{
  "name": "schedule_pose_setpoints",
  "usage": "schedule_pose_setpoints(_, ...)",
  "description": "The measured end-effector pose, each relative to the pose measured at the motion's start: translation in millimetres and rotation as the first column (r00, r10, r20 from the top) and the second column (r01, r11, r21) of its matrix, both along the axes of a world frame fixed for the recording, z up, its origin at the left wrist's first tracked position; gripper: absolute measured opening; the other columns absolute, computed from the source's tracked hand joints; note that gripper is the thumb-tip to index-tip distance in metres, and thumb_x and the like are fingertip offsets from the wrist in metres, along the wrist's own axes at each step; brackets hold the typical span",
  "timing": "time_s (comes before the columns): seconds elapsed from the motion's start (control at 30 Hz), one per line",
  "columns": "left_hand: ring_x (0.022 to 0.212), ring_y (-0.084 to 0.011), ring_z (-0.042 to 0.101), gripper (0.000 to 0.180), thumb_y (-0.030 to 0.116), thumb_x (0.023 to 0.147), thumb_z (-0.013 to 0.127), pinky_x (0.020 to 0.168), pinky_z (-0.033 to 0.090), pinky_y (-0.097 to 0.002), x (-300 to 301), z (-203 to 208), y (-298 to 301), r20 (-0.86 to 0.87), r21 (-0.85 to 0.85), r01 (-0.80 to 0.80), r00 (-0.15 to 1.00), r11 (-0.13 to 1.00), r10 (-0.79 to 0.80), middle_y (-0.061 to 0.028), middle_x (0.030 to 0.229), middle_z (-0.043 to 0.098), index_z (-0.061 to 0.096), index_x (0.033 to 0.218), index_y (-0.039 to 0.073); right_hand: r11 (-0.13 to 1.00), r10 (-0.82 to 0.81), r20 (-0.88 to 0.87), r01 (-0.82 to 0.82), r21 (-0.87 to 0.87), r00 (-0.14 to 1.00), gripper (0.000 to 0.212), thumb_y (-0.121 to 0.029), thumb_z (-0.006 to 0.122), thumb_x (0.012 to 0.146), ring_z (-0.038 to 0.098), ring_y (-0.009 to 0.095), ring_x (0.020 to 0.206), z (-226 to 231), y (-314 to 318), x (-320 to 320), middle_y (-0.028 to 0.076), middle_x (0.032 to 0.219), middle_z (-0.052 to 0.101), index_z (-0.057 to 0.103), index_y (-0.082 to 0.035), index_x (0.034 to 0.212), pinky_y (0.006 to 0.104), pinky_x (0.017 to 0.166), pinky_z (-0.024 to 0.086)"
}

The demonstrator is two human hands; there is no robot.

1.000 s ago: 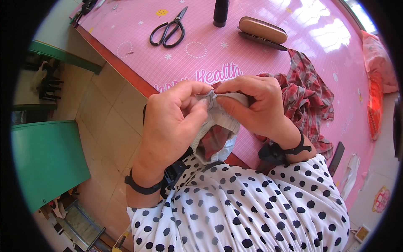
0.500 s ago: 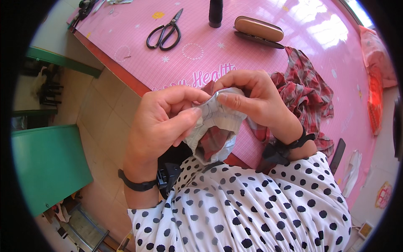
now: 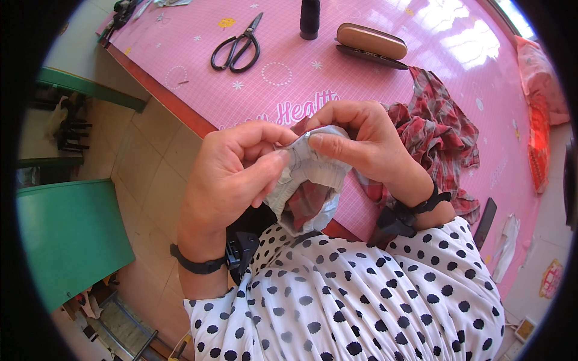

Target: The person hand-sews a light blue fabric piece using a needle and thread.

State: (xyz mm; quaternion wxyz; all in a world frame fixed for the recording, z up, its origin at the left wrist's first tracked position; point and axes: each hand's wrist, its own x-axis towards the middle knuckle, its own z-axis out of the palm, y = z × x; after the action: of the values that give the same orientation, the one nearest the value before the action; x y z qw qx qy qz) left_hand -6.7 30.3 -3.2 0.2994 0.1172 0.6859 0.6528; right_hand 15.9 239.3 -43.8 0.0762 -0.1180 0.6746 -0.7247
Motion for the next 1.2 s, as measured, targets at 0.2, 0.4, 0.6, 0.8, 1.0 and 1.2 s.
schedule_pose_setpoints(0.2, 0.048, 0.0008, 0.042, 0.019, -0.001, 0.087, 0.053, 0.043, 0.032, -0.016, 1.5, 2.7, 1.8, -0.035, -0.035, -0.019, 0.999, 0.999, 0.018, 0.0032, 0.063, 0.054, 0.062, 0.103, -0.005, 0.997, -0.068, -0.049, 0.07, 0.039, 0.996, 0.018, -0.014, 0.07, 0.083, 0.055, 0.005, 0.069, -5.5, -1.2, 0.2, 0.002, 0.075, 0.063, 0.067, 0.002, 0.089, 0.0218, 0.061, 0.046)
schedule_pose_setpoints(0.4, 0.051, -0.0026, 0.05, 0.018, -0.001, 0.082, 0.056, 0.048, 0.039, -0.0194, 9.9, 0.3, 12.4, -0.165, -0.147, -0.146, 0.979, 0.978, 0.122, 0.0012, 0.061, 0.056, 0.063, 0.099, -0.004, 0.948, -0.184, -0.276, 0.244, 0.203, 0.943, 0.013, -0.008, 0.071, 0.078, 0.06, 0.008, 0.063, -4.0, -6.6, 2.7, 0.008, 0.071, 0.066, 0.067, 0.002, 0.085, 0.0237, 0.057, 0.048)
schedule_pose_setpoints(0.6, 0.051, -0.0064, 0.054, 0.016, 0.001, 0.079, 0.059, 0.051, 0.044, -0.0243, 15.0, -10.5, 21.8, -0.399, -0.224, -0.259, 0.904, 0.94, 0.154, -0.0066, 0.057, 0.058, 0.064, 0.094, -0.002, 0.866, -0.24, -0.427, 0.391, 0.31, 0.872, 0.01, -0.005, 0.073, 0.074, 0.064, 0.015, 0.06, 0.1, -13.5, 6.5, 0.012, 0.07, 0.066, 0.067, -0.001, 0.082, 0.0259, 0.054, 0.049)
schedule_pose_setpoints(0.8, 0.05, -0.0053, 0.053, 0.012, 0.002, 0.08, 0.06, 0.05, 0.044, -0.024, 12.7, -12.3, 21.2, -0.357, -0.206, -0.257, 0.918, 0.944, 0.171, -0.0068, 0.057, 0.059, 0.063, 0.092, -0.002, 0.884, -0.186, -0.462, 0.353, 0.306, 0.867, 0.011, -0.004, 0.073, 0.074, 0.065, 0.017, 0.061, -3.6, -11.3, 4.8, 0.011, 0.07, 0.066, 0.069, -0.003, 0.084, 0.0261, 0.055, 0.05)
schedule_pose_setpoints(1.0, 0.054, -0.0017, 0.052, 0.011, 0.0, 0.083, 0.058, 0.048, 0.04, -0.0203, 10.0, -9.0, 15.3, -0.264, -0.137, -0.198, 0.952, 0.971, 0.157, -0.0007, 0.06, 0.059, 0.063, 0.093, -0.003, 0.939, -0.165, -0.315, 0.246, 0.239, 0.935, 0.013, -0.007, 0.071, 0.077, 0.061, 0.009, 0.064, -3.7, -7.9, 4.7, 0.008, 0.07, 0.066, 0.069, 0.0, 0.088, 0.0235, 0.057, 0.049)
schedule_pose_setpoints(1.2, 0.053, 0.0008, 0.047, 0.014, -0.002, 0.086, 0.056, 0.045, 0.035, -0.0166, 7.0, -1.9, 11.2, -0.141, -0.065, -0.123, 0.983, 0.99, 0.113, 0.0023, 0.063, 0.056, 0.062, 0.098, -0.004, 0.985, -0.132, -0.094, 0.141, 0.099, 0.987, 0.016, -0.011, 0.07, 0.081, 0.056, 0.004, 0.069, -4.6, -4.7, 2.2, 0.003, 0.074, 0.065, 0.068, 0.003, 0.09, 0.0219, 0.061, 0.048)
